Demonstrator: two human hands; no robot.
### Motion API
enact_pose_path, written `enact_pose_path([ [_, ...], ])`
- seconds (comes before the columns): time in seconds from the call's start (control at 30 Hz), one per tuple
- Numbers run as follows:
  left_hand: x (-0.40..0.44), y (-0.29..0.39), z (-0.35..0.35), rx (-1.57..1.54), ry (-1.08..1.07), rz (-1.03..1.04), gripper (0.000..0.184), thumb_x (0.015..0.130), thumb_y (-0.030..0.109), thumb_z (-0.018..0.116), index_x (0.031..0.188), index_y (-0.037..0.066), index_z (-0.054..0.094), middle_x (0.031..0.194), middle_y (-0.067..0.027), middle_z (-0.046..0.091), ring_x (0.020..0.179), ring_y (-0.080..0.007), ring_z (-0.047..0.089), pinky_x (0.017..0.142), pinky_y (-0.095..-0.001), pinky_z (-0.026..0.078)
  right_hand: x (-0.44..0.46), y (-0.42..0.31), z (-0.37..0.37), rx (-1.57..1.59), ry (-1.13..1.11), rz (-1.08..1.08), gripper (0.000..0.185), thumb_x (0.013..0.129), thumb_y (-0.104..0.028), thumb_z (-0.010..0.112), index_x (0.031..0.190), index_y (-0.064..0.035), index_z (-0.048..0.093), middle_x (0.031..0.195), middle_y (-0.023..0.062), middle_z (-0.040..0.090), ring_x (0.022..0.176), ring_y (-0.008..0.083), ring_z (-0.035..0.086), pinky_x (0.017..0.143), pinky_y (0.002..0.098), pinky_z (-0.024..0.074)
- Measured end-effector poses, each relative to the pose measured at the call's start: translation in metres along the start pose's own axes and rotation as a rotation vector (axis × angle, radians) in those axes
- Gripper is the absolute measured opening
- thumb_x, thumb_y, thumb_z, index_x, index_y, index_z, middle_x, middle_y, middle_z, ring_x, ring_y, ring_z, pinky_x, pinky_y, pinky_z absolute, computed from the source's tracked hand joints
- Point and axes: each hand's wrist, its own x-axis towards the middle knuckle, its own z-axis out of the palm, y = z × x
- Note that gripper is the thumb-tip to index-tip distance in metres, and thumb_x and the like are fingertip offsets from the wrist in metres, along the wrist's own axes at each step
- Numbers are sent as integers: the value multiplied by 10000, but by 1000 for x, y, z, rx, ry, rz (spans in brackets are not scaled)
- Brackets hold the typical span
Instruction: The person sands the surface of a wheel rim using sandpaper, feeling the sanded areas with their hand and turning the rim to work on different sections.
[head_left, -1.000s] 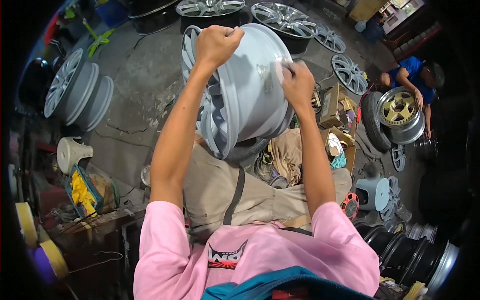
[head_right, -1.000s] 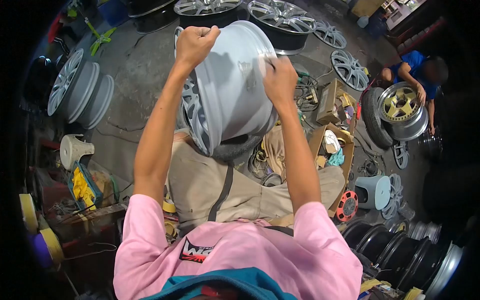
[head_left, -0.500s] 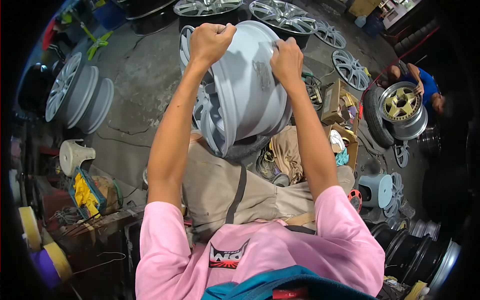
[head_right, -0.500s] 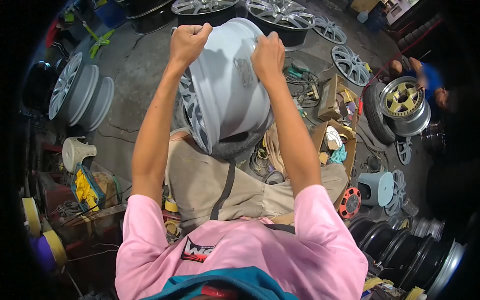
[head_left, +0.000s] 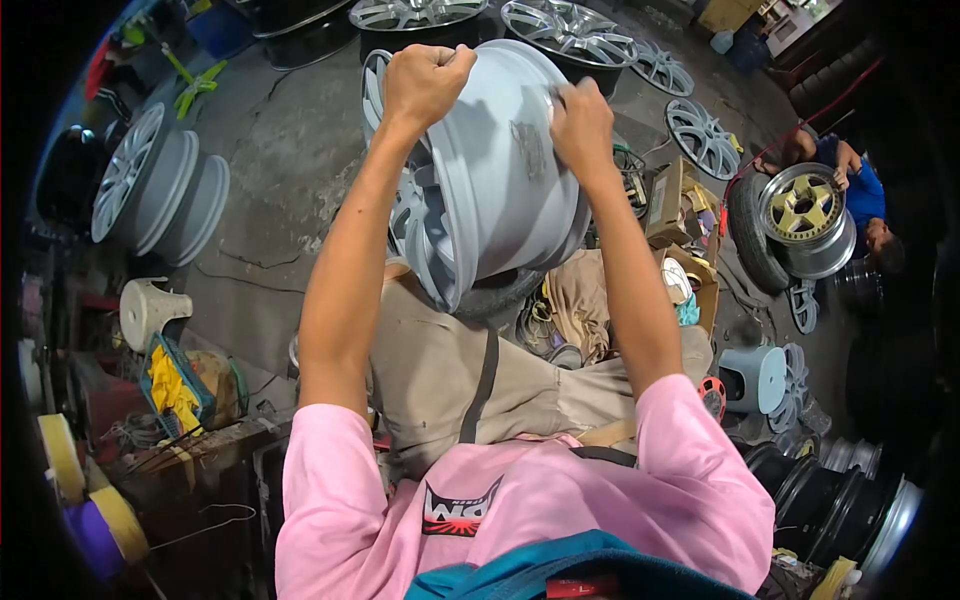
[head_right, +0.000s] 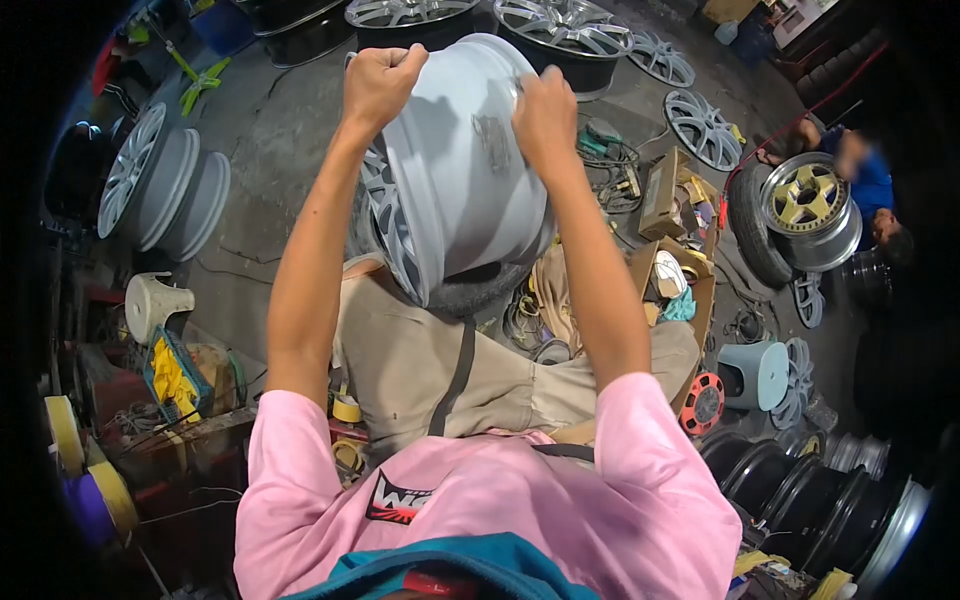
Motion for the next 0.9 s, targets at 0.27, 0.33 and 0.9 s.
enact_pose_path([
  [0.27,-2,8,7,9,20,34,493,883,404,632,534,56,604,447,-34,502,435,-197,489,516,-359,400,-142,3,-82,333,-194,278,217,922,-34,650,1111,-1,753,891,163,572,834,369,617,716,441,478],
  [0.33,-4,7,0,6,-12,-24,481,880,403,635,553,50,624,455,-52,517,437,-203,499,520,-362,408,-126,-7,-79,288,86,220,229,911,-39,683,1125,5,751,843,150,549,809,353,607,687,402,461],
  [0.9,-8,7,1,-2,8,34,526,900,374,659,527,27,524,451,2,412,453,-99,407,498,-329,354,-116,-6,-37,127,47,139,242,890,-89,653,1111,-45,742,930,195,586,871,401,629,787,506,514],
])
